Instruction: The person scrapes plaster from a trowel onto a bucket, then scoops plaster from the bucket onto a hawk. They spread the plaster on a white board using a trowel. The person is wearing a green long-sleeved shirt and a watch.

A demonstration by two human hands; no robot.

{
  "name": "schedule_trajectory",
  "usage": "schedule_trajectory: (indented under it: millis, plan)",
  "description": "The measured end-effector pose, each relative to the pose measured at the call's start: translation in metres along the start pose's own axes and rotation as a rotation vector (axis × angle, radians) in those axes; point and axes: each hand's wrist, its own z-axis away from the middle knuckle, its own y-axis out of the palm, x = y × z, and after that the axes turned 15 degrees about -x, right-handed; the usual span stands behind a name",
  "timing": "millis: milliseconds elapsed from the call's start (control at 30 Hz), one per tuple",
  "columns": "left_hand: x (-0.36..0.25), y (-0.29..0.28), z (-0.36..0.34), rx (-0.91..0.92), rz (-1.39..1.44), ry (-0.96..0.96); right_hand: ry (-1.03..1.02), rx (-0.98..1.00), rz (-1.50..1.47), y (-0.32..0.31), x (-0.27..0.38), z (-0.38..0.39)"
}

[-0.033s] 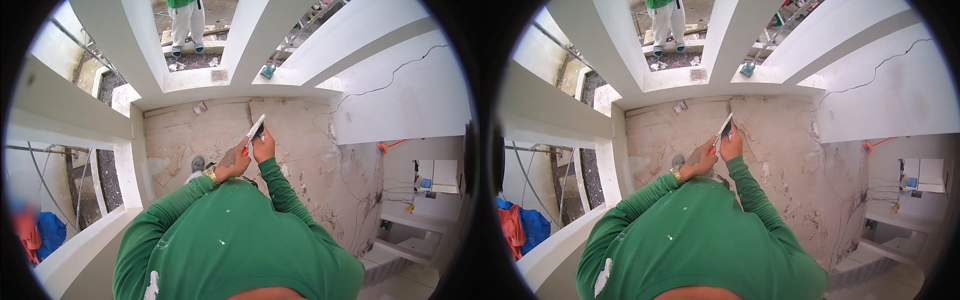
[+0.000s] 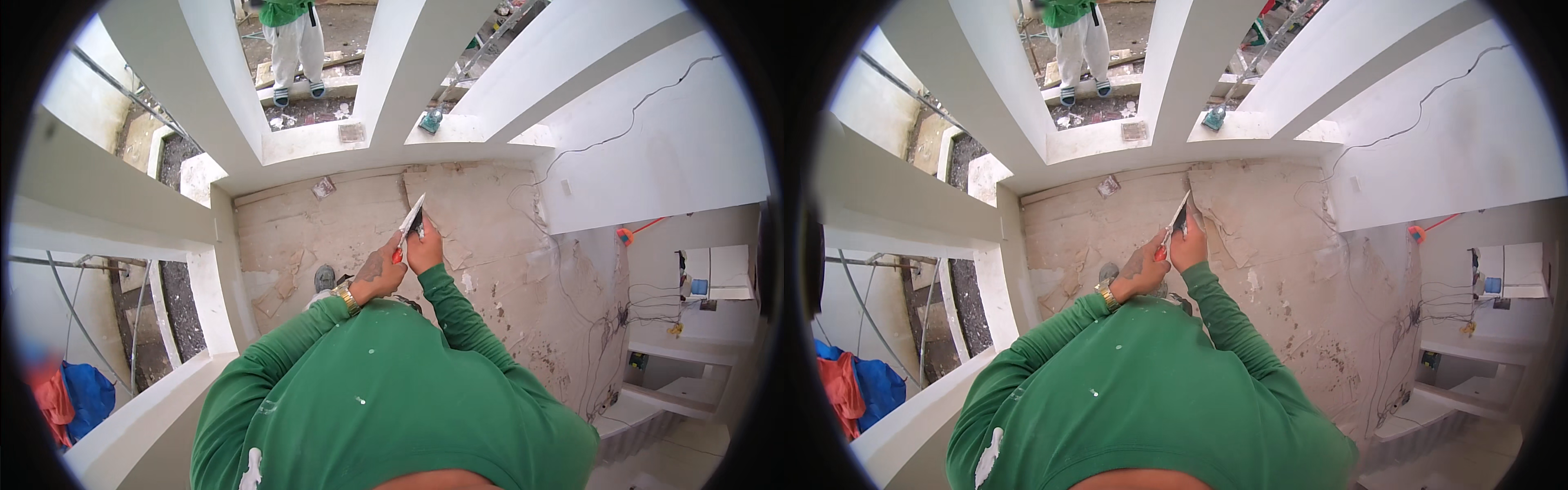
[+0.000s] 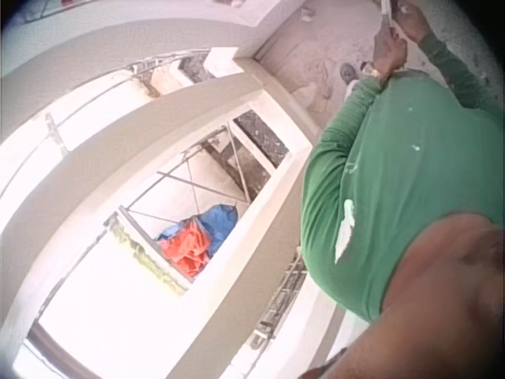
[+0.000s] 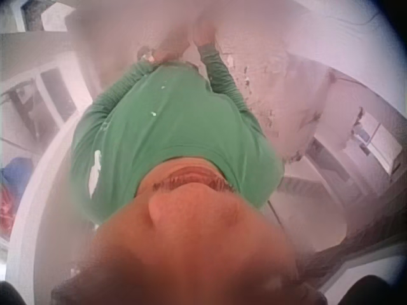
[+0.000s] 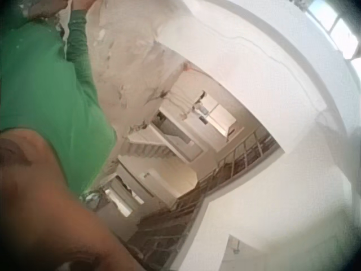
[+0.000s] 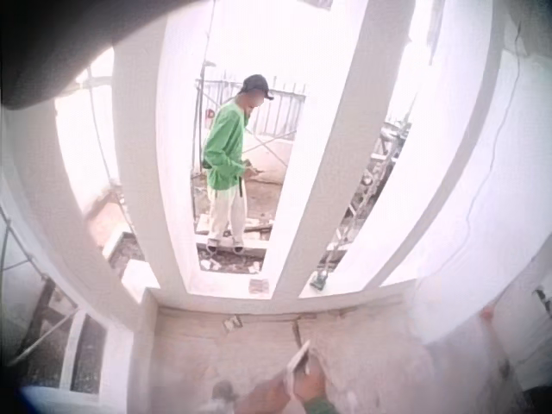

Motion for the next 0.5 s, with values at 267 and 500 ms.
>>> schedule_trajectory:
  millis: [267,500]
  plan:
    - [-0.029,-0.010,-0.009,0.052,0.065,-0.161,-0.057,0.151,0.040,-0.012,0.023,-0.022]
    - [-0.045,-0.021,-0.015,0.058,0.209,-0.307,0.041,0.234,-0.003,-0.016,0.059,-0.032]
